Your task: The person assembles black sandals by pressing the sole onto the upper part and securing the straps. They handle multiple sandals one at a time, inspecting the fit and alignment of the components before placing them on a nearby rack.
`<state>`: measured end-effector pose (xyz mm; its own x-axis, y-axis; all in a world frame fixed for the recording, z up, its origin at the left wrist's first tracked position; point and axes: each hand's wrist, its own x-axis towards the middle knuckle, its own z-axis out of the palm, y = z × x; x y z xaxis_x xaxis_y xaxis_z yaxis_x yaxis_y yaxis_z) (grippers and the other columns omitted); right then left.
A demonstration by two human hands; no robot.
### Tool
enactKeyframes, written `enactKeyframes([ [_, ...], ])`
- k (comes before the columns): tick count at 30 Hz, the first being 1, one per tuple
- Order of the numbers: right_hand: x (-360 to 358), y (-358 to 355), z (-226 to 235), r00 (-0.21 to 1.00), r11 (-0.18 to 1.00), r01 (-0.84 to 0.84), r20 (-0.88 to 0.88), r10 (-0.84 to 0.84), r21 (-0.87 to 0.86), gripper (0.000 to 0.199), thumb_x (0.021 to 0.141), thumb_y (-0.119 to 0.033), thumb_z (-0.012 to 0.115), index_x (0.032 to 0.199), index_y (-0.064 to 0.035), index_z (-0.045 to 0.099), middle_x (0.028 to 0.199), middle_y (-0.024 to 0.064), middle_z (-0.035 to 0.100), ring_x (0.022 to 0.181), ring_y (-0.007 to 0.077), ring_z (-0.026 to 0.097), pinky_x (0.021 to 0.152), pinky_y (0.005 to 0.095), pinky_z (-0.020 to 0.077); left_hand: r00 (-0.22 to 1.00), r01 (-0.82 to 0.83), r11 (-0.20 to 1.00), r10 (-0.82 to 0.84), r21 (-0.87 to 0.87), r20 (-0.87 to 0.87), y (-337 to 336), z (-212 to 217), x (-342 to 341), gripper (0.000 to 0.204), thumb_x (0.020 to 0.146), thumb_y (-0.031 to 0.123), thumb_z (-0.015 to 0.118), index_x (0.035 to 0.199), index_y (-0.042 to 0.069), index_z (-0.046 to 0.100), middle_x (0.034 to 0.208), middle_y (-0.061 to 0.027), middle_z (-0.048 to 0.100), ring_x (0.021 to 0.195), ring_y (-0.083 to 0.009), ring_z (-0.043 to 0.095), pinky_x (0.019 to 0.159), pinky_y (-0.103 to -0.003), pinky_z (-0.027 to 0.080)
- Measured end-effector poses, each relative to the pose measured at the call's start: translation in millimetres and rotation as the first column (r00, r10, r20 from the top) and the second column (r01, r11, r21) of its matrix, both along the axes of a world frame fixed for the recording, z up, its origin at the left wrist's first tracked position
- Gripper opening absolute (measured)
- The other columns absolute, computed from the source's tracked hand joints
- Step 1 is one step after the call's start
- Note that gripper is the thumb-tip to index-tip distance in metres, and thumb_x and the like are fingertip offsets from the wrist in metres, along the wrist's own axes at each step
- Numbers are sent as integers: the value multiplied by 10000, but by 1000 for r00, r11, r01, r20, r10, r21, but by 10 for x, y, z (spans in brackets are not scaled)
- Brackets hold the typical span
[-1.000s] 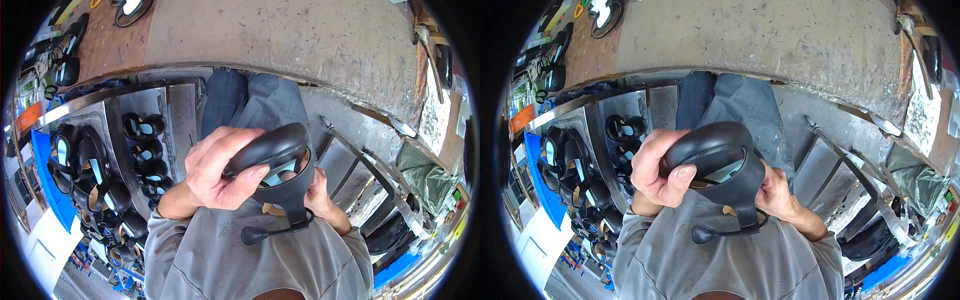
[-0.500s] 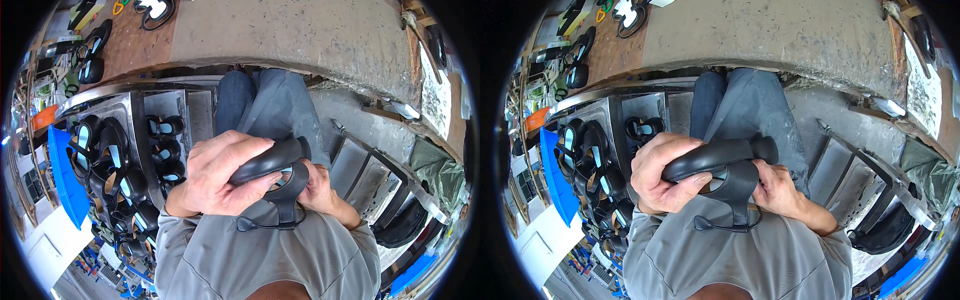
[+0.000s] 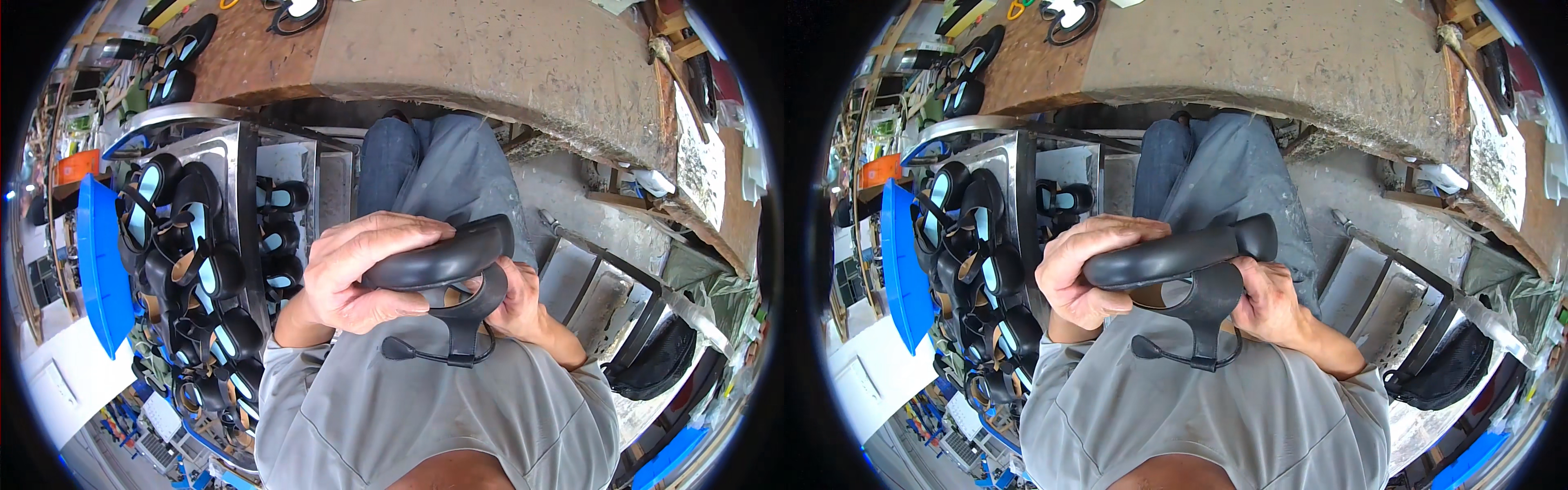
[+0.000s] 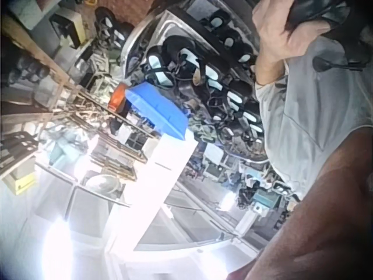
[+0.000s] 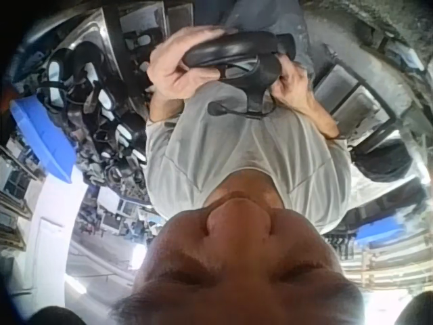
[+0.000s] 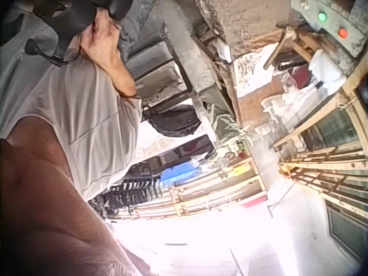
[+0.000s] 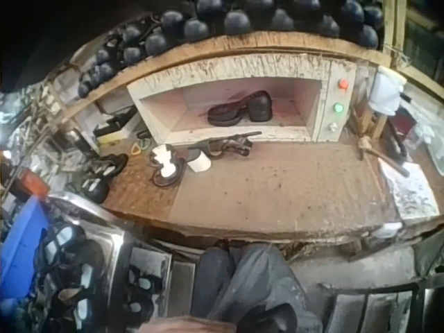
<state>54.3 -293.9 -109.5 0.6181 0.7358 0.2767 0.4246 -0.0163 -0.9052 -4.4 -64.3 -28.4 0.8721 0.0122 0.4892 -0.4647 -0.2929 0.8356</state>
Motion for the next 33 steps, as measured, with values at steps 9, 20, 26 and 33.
enactKeyframes([
  [9,7,96,188,995,996,-78,62,80,-42,285,755,21,576,1039,50,579,641,133,572,555,290,594,545,357,483,976,-218,941,213,261,46,-55,256,-160,436,703,198,802,1019,-55,640,855,-171,667,722,-267,677,586,-327,535],
  [20,927,-54,768,857,929,263,-505,-102,260,298,864,-107,660,1115,27,571,1035,141,658,901,202,645,823,300,517,825,-402,569,564,-718,-15,-58,-486,-148,444,907,262,592,1178,-80,507,1082,-167,600,936,-218,618,841,-325,491],
  [26,1382,342,1142,878,949,-314,-371,302,28,231,830,-133,703,1015,-24,621,902,19,633,814,95,598,720,244,490,970,-84,702,-105,-708,-220,-162,-1056,18,802,896,660,370,1334,-11,401,1189,-159,554,1039,-232,599,845,-362,496],
  [33,1028,439,564,876,854,-447,-322,358,-267,466,756,-244,782,1113,-39,562,972,66,632,902,164,591,805,318,472,915,-98,176,-371,-979,-158,-290,-1160,411,761,923,632,319,1340,0,404,1192,-160,589,1090,-238,581,951,-382,454],
])
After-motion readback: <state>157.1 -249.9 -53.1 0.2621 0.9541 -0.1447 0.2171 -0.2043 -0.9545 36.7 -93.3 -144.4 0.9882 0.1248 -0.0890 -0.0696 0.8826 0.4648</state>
